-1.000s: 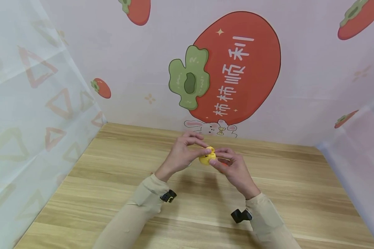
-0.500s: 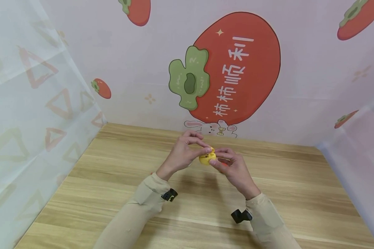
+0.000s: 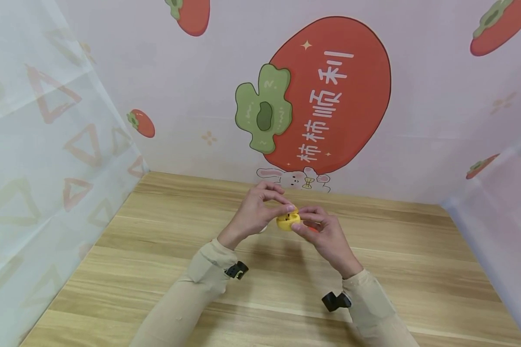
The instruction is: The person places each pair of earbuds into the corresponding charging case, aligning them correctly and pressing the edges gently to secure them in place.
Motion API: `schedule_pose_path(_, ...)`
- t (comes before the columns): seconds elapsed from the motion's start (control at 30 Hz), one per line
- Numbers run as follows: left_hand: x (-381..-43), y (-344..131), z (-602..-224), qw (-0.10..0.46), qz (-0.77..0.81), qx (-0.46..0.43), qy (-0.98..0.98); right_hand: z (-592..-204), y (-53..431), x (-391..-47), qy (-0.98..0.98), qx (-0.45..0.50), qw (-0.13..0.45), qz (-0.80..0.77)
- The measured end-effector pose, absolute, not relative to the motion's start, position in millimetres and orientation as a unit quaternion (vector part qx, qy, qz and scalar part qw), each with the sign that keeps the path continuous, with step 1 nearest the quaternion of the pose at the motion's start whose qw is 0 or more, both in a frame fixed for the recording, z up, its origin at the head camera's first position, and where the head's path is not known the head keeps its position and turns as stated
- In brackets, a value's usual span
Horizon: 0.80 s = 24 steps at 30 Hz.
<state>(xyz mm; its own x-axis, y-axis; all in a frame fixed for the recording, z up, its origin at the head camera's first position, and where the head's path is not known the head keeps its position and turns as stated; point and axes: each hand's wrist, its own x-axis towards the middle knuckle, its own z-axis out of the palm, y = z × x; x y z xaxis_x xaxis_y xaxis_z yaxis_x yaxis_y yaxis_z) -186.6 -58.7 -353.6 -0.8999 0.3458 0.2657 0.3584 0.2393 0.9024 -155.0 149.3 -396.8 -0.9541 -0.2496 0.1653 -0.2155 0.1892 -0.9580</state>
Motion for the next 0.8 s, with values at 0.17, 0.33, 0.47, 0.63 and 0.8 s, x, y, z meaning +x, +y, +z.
schedule_pose_path(0.17, -186.4, -58.9, -353.7, 0.002, -0.574, -0.224, -0.787, -395.6, 148.9, -154.8, 0.772, -0.151, 0.013, -0.617)
schedule_pose_path(0.33, -187.1, -58.0, -353.9, 0.009, -0.574, -0.228, -0.786, -395.0, 149.1, -154.6, 0.775, -0.157, 0.008, -0.612)
schedule_pose_path(0.47, -187.4, -57.2, -354.5, 0.015, -0.573, -0.232, -0.786, -394.8, 148.7, -154.2, 0.778, -0.159, 0.006, -0.607)
schedule_pose_path(0.63, -187.3, -56.6, -354.8, 0.013, -0.571, -0.236, -0.786, -395.6, 148.5, -154.5, 0.783, -0.16, 0.004, -0.601)
schedule_pose_path(0.8, -188.4, -58.0, -355.3, 0.013, -0.571, -0.234, -0.787, -396.4, 149.2, -155.0, 0.783, -0.161, 0.004, -0.601)
